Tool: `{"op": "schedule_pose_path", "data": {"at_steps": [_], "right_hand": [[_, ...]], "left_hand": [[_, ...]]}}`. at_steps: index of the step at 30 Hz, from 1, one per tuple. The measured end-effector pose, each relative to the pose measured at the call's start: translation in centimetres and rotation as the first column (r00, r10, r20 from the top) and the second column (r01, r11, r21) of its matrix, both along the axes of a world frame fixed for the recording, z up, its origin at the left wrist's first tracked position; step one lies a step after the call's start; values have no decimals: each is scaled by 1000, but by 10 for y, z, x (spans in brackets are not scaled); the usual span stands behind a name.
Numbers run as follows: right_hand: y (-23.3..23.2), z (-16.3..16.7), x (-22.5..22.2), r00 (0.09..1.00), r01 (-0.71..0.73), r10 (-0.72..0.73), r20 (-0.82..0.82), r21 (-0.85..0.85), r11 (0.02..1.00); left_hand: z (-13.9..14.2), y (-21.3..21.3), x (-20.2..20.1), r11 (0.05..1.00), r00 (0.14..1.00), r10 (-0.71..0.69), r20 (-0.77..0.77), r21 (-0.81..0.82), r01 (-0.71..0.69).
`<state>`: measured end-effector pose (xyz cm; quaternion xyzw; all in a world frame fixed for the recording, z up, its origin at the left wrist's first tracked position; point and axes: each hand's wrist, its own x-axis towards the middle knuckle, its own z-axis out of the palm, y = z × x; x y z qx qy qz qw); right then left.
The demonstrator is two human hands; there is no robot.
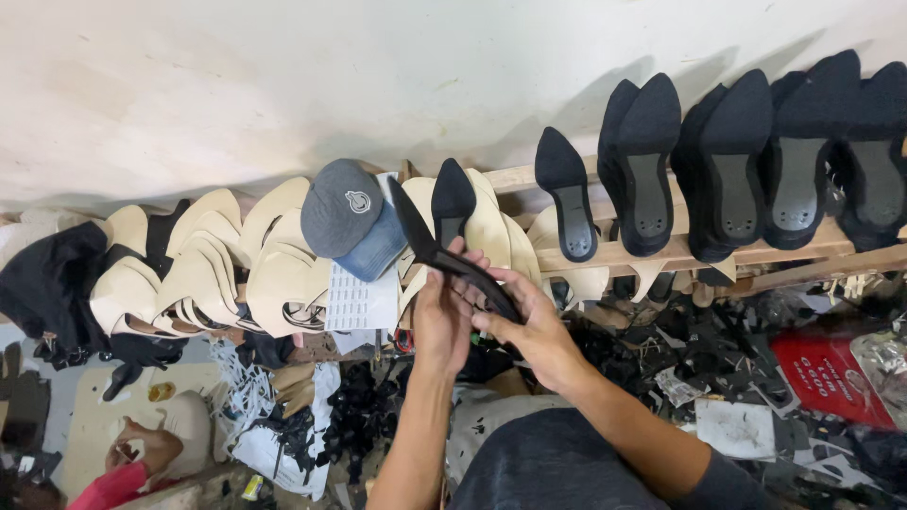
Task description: The person picks up black shoe uppers from a pile, turns them over to inspect the soles, and places them on a wooden shelf. The person repeats this process with several shoe uppers, handling them one at a time.
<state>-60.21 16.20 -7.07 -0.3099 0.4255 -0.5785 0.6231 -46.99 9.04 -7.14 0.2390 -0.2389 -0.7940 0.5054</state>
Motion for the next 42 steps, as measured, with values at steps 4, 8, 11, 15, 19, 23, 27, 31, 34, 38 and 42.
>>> {"op": "schedule_pose_path", "data": {"at_steps": [4,8,11,15,19,23,27,31,34,38,42], "right_hand": [[7,3,0,914,46,-119,-387,-192,980],[16,0,1,986,-5,-23,-164,-171,985],[15,-12,-5,994,16,-28,-101,-117,993],[12,-26,-15,997,22,-31,-69,-122,992],[7,-33,-20,998,27,-31,-53,-77,997],[2,-33,-25,997,29,-26,68,-37,999],[-4,-29,-27,995,18,-21,100,32,999],[-7,-24,-26,921,32,-110,-373,-208,978],[-10,-21,-30,713,31,-191,-674,-241,970],[-16,-22,-48,704,165,-227,-672,-156,974],[-17,-24,-81,538,388,-442,-718,-255,886]], "left_hand": [[2,-6,-15,947,998,-22,50,322,4],[-2,-16,-19,959,999,-32,6,283,29],[-10,-19,-23,963,994,-18,109,268,-12],[-17,-22,-27,968,986,-7,165,248,-35],[-16,-28,-30,963,988,-45,145,269,5],[-14,-35,-31,940,995,-96,11,330,87],[-23,-37,-32,939,995,-102,4,330,95],[-48,-28,-37,949,987,-50,151,316,0],[-71,-22,-40,960,962,-125,243,274,56],[-89,-35,-35,997,739,80,669,-59,-55],[-91,-62,-15,888,274,432,859,-459,38]]}}
